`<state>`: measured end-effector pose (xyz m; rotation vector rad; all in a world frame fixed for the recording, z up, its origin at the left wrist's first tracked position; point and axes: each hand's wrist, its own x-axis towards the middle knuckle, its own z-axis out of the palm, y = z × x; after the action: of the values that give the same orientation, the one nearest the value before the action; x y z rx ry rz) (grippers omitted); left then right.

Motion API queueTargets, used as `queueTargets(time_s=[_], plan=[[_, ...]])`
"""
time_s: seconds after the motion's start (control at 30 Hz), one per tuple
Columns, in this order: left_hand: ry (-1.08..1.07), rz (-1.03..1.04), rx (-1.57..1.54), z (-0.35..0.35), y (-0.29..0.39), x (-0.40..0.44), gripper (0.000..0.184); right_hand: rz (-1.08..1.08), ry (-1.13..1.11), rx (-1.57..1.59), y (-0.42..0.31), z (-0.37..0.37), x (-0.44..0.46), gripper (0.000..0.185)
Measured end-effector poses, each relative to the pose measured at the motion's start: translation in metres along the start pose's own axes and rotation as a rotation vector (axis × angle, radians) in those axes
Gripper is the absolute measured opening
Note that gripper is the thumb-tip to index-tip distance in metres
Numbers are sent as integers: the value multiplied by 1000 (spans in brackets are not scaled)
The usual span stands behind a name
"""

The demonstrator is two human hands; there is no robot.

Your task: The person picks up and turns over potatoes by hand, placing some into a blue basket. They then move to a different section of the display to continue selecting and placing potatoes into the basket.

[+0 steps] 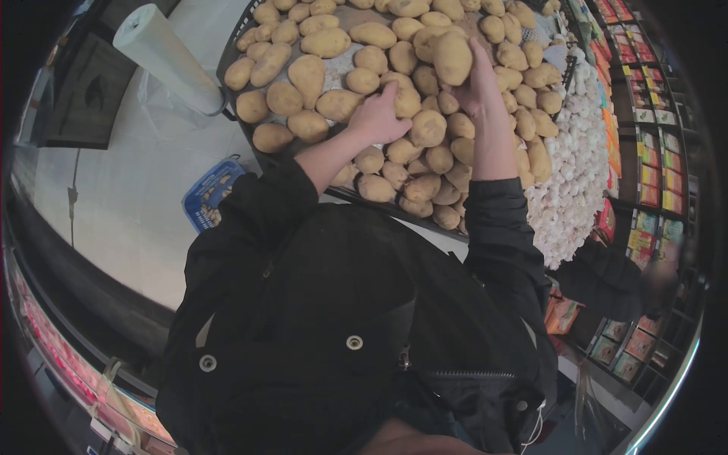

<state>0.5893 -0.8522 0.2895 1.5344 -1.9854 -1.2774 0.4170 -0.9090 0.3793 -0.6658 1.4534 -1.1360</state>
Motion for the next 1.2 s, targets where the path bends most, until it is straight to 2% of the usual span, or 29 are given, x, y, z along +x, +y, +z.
queueTargets(time_s=[0.1,0.2,0.27,0.3,0.4,0.5,0.57,0.6,0.67,0.8,0.9,1.0,1.1,1.17,1.2], plan=[[59,-70,-153,17,-2,9,85,-100,-151,43,-3,7,1,58],[296,39,-378,33,-17,13,67,-365,-164,-350,8,17,10,77],[385,96,-442,36,-24,6,63,-723,-215,-939,34,14,35,64],[408,106,-457,36,-26,2,62,-808,-229,-1086,42,14,40,61],[577,247,-445,27,-34,-15,60,-689,-275,-1514,55,27,39,49],[529,230,-812,12,-41,-42,65,-800,-299,-1516,79,28,56,46],[347,116,-1256,4,-59,-51,55,-964,-277,-1448,80,27,52,41],[321,85,-1367,-2,-68,-57,53,-1012,-293,-1423,80,29,44,40],[73,38,-1696,-19,-82,-68,53,-982,-272,-1272,75,33,21,37],[-119,4,-2115,-35,-101,-92,66,-970,-326,-1109,82,37,-13,33],[-374,154,-2469,-40,-116,-102,71,-950,-332,-1103,91,35,-30,34],[-394,197,-2602,-44,-126,-116,72,-949,-383,-1010,98,27,-45,33],[-300,314,-2520,-45,-132,-128,72,-873,-383,-979,105,18,-58,36],[-128,515,-1961,-49,-136,-132,70,-865,-376,-974,109,13,-64,36],[-99,552,-1821,-54,-132,-136,70,-858,-367,-974,110,12,-70,36]])
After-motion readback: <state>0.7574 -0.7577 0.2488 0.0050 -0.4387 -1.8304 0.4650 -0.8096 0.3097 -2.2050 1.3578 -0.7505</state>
